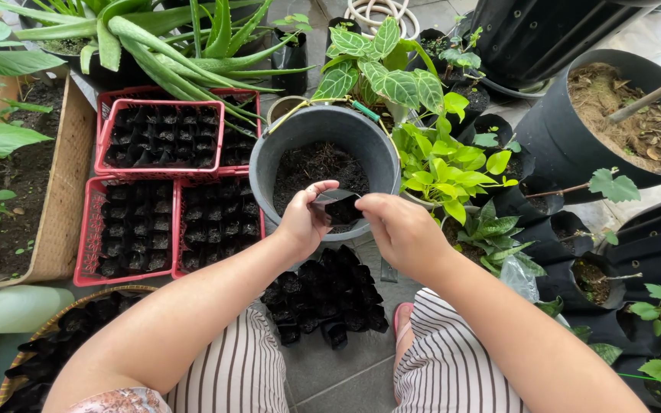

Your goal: Filling small plastic nursery pots with soil using a spoon.

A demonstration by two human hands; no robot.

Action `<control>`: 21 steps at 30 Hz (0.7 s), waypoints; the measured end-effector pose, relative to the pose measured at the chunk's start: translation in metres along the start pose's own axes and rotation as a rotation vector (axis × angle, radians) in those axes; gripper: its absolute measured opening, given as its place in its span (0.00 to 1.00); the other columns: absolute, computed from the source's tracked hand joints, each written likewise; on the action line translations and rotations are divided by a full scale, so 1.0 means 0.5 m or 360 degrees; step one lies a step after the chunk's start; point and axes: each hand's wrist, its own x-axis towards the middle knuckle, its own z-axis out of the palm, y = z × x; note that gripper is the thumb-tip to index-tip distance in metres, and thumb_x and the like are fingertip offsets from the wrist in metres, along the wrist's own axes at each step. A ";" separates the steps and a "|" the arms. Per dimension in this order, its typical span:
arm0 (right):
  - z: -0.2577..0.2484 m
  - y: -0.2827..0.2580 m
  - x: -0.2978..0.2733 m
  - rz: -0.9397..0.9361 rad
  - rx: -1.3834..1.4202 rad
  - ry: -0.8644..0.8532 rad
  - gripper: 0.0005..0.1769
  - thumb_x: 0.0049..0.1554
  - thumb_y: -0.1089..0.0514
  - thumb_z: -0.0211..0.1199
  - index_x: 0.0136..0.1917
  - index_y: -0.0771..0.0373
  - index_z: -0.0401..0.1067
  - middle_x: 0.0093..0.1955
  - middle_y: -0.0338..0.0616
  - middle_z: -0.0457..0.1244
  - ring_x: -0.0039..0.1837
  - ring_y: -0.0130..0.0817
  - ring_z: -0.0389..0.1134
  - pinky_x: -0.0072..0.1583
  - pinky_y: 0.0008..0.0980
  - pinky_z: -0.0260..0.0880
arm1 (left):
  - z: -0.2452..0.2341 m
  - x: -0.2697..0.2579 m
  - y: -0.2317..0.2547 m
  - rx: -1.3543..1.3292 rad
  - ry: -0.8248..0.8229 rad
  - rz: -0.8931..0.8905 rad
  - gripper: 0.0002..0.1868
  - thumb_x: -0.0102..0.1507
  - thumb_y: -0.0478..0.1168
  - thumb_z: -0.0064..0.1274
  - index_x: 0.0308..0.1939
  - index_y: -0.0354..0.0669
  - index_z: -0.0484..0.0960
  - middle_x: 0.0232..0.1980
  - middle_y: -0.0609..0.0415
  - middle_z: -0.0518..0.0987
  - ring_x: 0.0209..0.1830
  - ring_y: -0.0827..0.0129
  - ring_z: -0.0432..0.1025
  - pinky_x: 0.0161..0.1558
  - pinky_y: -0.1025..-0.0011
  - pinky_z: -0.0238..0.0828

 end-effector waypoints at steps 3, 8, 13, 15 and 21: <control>0.022 0.004 -0.012 0.0365 0.0157 0.0095 0.07 0.64 0.63 0.57 0.55 0.62 0.73 0.44 0.47 0.70 0.42 0.44 0.74 0.43 0.41 0.77 | 0.024 -0.015 0.004 0.0017 0.0061 0.0003 0.26 0.65 0.45 0.32 0.62 0.41 0.75 0.50 0.46 0.78 0.47 0.56 0.76 0.54 0.56 0.78; 0.038 0.017 -0.018 0.0569 0.0368 0.0251 0.05 0.66 0.63 0.54 0.52 0.63 0.71 0.42 0.46 0.71 0.37 0.35 0.75 0.40 0.32 0.77 | 0.061 -0.053 0.022 0.0043 0.0098 -0.0038 0.26 0.65 0.46 0.32 0.62 0.41 0.76 0.48 0.46 0.80 0.44 0.59 0.77 0.49 0.60 0.80; 0.016 0.006 -0.010 0.0540 0.0362 0.0293 0.06 0.66 0.63 0.55 0.53 0.64 0.72 0.45 0.46 0.72 0.39 0.34 0.76 0.41 0.30 0.78 | 0.076 -0.060 0.052 0.0027 0.0100 -0.0083 0.26 0.65 0.47 0.33 0.61 0.43 0.77 0.50 0.44 0.80 0.47 0.54 0.77 0.52 0.54 0.78; 0.003 -0.007 -0.003 0.0400 0.0283 0.0266 0.07 0.63 0.64 0.59 0.53 0.63 0.77 0.42 0.41 0.72 0.40 0.32 0.75 0.42 0.30 0.79 | 0.075 -0.059 0.058 -0.0016 0.0094 -0.0215 0.26 0.63 0.50 0.34 0.60 0.46 0.76 0.47 0.41 0.81 0.45 0.49 0.78 0.52 0.50 0.80; -0.023 -0.003 0.000 0.0263 0.0459 0.0113 0.09 0.63 0.65 0.57 0.53 0.63 0.79 0.50 0.48 0.73 0.48 0.43 0.75 0.50 0.41 0.78 | 0.077 -0.056 0.049 -0.0041 0.0082 -0.0321 0.26 0.64 0.50 0.33 0.58 0.45 0.77 0.45 0.41 0.81 0.46 0.44 0.79 0.54 0.44 0.79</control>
